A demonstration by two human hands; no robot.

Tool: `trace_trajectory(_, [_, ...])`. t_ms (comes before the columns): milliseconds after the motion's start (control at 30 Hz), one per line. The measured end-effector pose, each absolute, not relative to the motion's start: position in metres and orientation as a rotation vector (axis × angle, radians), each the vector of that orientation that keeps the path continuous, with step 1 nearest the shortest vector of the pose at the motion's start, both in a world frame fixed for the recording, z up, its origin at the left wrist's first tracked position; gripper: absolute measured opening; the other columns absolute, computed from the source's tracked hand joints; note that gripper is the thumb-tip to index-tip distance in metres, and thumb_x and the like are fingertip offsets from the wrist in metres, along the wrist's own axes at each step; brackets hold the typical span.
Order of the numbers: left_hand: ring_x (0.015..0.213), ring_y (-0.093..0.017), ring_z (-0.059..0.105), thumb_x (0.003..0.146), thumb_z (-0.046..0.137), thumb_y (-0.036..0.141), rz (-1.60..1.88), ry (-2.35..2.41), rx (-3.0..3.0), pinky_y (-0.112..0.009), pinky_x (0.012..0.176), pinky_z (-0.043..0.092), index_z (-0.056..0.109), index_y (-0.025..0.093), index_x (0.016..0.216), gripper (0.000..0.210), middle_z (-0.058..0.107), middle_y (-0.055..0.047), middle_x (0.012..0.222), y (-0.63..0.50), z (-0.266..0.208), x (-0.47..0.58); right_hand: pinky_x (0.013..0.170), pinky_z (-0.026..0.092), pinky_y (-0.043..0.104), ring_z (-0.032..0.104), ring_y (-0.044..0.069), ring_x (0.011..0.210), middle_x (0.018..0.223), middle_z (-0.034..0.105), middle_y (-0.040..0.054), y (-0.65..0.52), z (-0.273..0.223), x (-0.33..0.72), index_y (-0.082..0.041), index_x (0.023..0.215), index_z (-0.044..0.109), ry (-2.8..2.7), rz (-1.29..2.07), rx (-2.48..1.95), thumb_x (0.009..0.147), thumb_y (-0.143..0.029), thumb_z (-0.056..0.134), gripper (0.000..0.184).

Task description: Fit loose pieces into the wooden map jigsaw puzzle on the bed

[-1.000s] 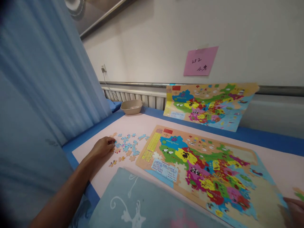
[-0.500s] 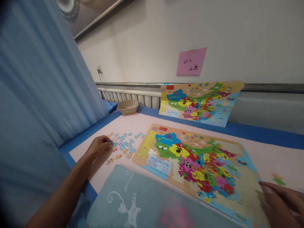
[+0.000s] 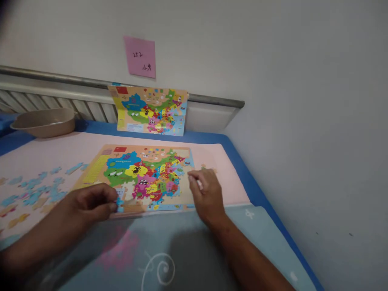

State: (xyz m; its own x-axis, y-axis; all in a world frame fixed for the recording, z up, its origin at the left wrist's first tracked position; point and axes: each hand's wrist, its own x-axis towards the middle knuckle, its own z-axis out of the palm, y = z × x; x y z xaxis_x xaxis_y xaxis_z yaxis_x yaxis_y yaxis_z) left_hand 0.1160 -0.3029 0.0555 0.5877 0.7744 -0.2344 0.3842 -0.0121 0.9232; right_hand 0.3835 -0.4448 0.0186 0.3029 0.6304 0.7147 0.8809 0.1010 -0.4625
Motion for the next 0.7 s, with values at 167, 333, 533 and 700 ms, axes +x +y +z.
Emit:
trace_trajectory(167, [0.052,-0.009,0.036,0.063,0.073,0.041,0.322,0.886,1.395,-0.02,0.049,0.028,0.059,0.018,0.075,0.029,0.048,0.004,0.059,-0.334,0.023,0.157,0.077,0.042,0.034,0.058,0.023,0.087,0.096,0.06,0.0042,-0.46,-0.003,0.346,-0.017,0.104,0.063,-1.524,0.005,-1.482,0.105,-0.017,0.048,0.015])
trace_trajectory(333, [0.052,-0.008,0.033,0.072,0.072,0.039,0.272,0.871,1.283,-0.02,0.049,0.023,0.054,0.019,0.072,0.027,0.044,0.005,0.057,-0.359,0.002,0.165,0.084,0.038,0.037,0.054,0.026,0.092,0.104,0.059,0.0055,-0.485,-0.015,0.322,-0.019,0.116,0.057,-1.613,0.106,-1.464,0.101,-0.011,0.046,0.02])
trace_trajectory(533, [0.06,-0.011,0.036,0.072,0.073,0.042,0.254,0.848,1.308,-0.022,0.055,0.029,0.057,0.018,0.072,0.029,0.046,0.003,0.063,-0.363,-0.011,0.165,0.083,0.036,0.036,0.055,0.025,0.093,0.106,0.058,0.0051,-0.486,-0.035,0.327,-0.02,0.12,0.052,-1.676,0.193,-1.364,0.097,-0.015,0.047,0.024])
trace_trajectory(700, [0.061,-0.011,0.039,0.073,0.074,0.04,0.251,0.866,1.281,-0.024,0.058,0.032,0.058,0.018,0.071,0.027,0.051,0.002,0.065,-0.361,-0.013,0.166,0.079,0.038,0.033,0.058,0.025,0.09,0.103,0.059,0.0052,-0.479,-0.037,0.328,-0.019,0.114,0.052,-1.658,0.183,-1.377,0.098,-0.018,0.048,0.016])
